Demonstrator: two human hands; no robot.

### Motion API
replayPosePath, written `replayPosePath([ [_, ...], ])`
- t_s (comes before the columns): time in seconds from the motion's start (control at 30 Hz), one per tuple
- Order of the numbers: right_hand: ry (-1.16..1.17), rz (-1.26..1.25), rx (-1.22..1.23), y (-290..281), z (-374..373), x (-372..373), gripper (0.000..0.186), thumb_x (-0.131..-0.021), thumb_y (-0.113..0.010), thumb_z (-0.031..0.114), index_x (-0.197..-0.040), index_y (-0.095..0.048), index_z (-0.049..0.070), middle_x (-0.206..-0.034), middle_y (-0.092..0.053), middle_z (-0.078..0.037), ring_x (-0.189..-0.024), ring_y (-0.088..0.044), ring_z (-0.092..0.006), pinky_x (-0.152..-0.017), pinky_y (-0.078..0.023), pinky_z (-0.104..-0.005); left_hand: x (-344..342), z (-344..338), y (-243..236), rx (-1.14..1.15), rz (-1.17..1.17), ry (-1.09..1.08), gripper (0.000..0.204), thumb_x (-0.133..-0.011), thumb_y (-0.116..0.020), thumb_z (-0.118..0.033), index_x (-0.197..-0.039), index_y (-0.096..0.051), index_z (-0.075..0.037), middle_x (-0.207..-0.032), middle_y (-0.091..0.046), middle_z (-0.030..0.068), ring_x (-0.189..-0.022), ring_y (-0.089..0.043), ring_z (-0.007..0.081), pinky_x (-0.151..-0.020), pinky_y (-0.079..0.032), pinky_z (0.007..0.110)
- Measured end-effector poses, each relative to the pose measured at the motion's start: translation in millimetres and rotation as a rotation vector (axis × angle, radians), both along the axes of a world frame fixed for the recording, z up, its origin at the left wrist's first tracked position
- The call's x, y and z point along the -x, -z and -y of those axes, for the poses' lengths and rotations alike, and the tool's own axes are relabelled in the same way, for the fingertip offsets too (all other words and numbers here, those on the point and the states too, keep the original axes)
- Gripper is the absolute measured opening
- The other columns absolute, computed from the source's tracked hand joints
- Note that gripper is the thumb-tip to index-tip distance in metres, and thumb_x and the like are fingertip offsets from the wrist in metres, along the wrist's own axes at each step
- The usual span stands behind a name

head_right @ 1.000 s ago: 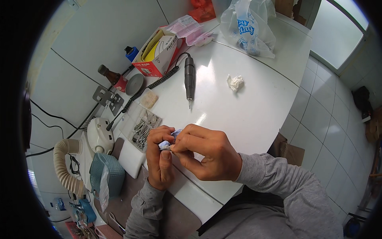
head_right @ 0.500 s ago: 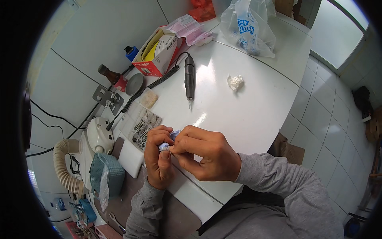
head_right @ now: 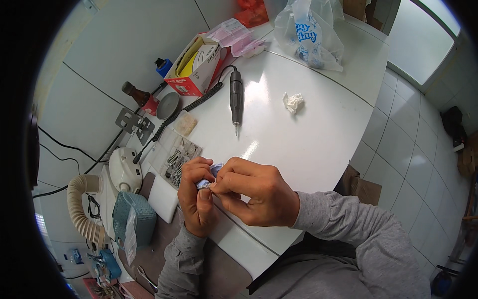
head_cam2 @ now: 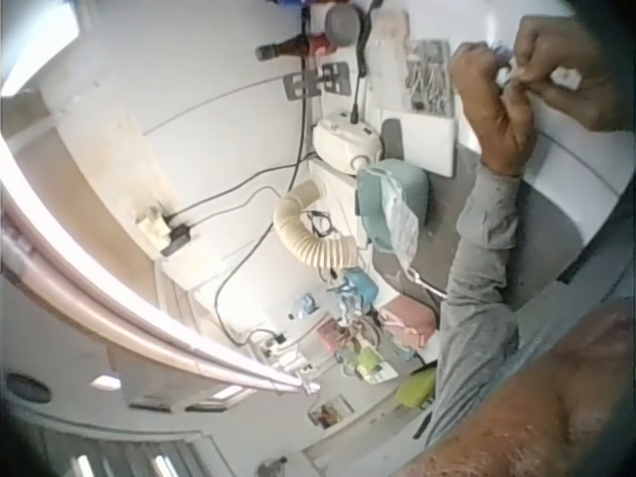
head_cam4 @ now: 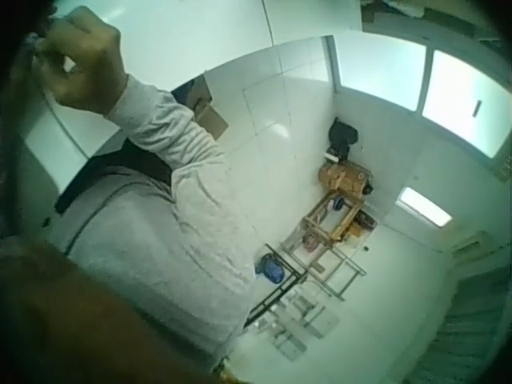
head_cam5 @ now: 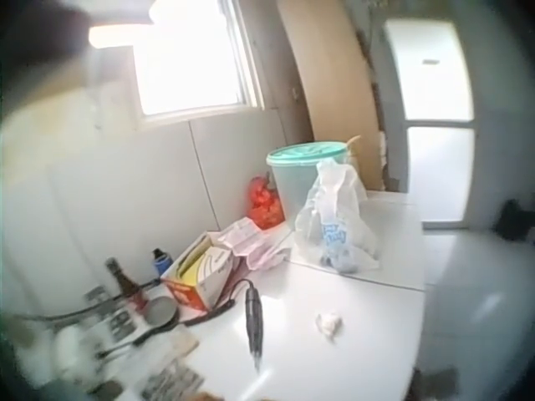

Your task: Trim and refine a dental impression model using a rotary tool at a workbench.

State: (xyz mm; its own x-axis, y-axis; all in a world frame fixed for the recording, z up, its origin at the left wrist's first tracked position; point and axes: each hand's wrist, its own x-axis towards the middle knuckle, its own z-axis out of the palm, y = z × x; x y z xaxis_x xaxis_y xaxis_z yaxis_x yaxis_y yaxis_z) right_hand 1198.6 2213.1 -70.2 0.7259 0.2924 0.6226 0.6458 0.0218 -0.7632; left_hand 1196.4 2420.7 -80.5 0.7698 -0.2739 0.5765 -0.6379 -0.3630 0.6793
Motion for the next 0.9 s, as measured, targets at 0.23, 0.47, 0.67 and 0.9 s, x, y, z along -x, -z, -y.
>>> replayPosePath([
  [0.23, 0.002, 0.010, 0.005, -0.1, -0.9, 0.0, 0.022, -0.083, -0.082, -0.014, -0.103, -0.078, -0.003, -0.103, -0.076, -0.016, -0.091, -0.080, -0.0230, -0.079, -0.065, -0.0315, 1.2, -2.7, -0.6, 0.004, -0.002, 0.007, 0.024, -0.102, -0.059, -0.022, -0.111, -0.063, 0.000, -0.111, -0.066, 0.0204, -0.115, -0.066, 0.0405, -0.098, -0.053, 0.047],
  [0.47, 0.003, 0.000, -0.001, 1.5, 0.7, -1.1, 0.022, -0.083, -0.080, -0.015, -0.102, -0.077, -0.003, -0.102, -0.076, -0.017, -0.091, -0.080, -0.0234, -0.080, -0.065, -0.0317, 4.1, -2.8, 3.2, 0.028, -0.087, 0.042, 0.030, -0.106, -0.057, -0.020, -0.125, -0.062, 0.002, -0.127, -0.064, 0.0270, -0.121, -0.067, 0.0396, -0.104, -0.053, 0.046],
  [0.67, -0.008, 0.000, 0.002, 0.0, -0.4, -1.0, 0.021, -0.084, -0.079, -0.014, -0.102, -0.077, -0.003, -0.102, -0.076, -0.016, -0.091, -0.080, -0.0235, -0.081, -0.066, -0.0323, 5.9, -3.8, 0.4, 0.008, -0.077, 0.032, 0.031, -0.106, -0.056, -0.020, -0.125, -0.062, 0.003, -0.128, -0.064, 0.0272, -0.124, -0.066, 0.0399, -0.106, -0.053, 0.045],
  [0.9, -0.007, -0.002, 0.010, -0.1, 0.5, -0.8, 0.021, -0.084, -0.079, -0.015, -0.102, -0.076, -0.003, -0.102, -0.076, -0.017, -0.090, -0.080, -0.0237, -0.080, -0.066, -0.0317, 1.8, -2.0, 2.3, 0.034, -0.058, 0.046, 0.026, -0.103, -0.058, -0.019, -0.118, -0.063, 0.002, -0.120, -0.065, 0.0240, -0.120, -0.066, 0.0406, -0.102, -0.053, 0.046],
])
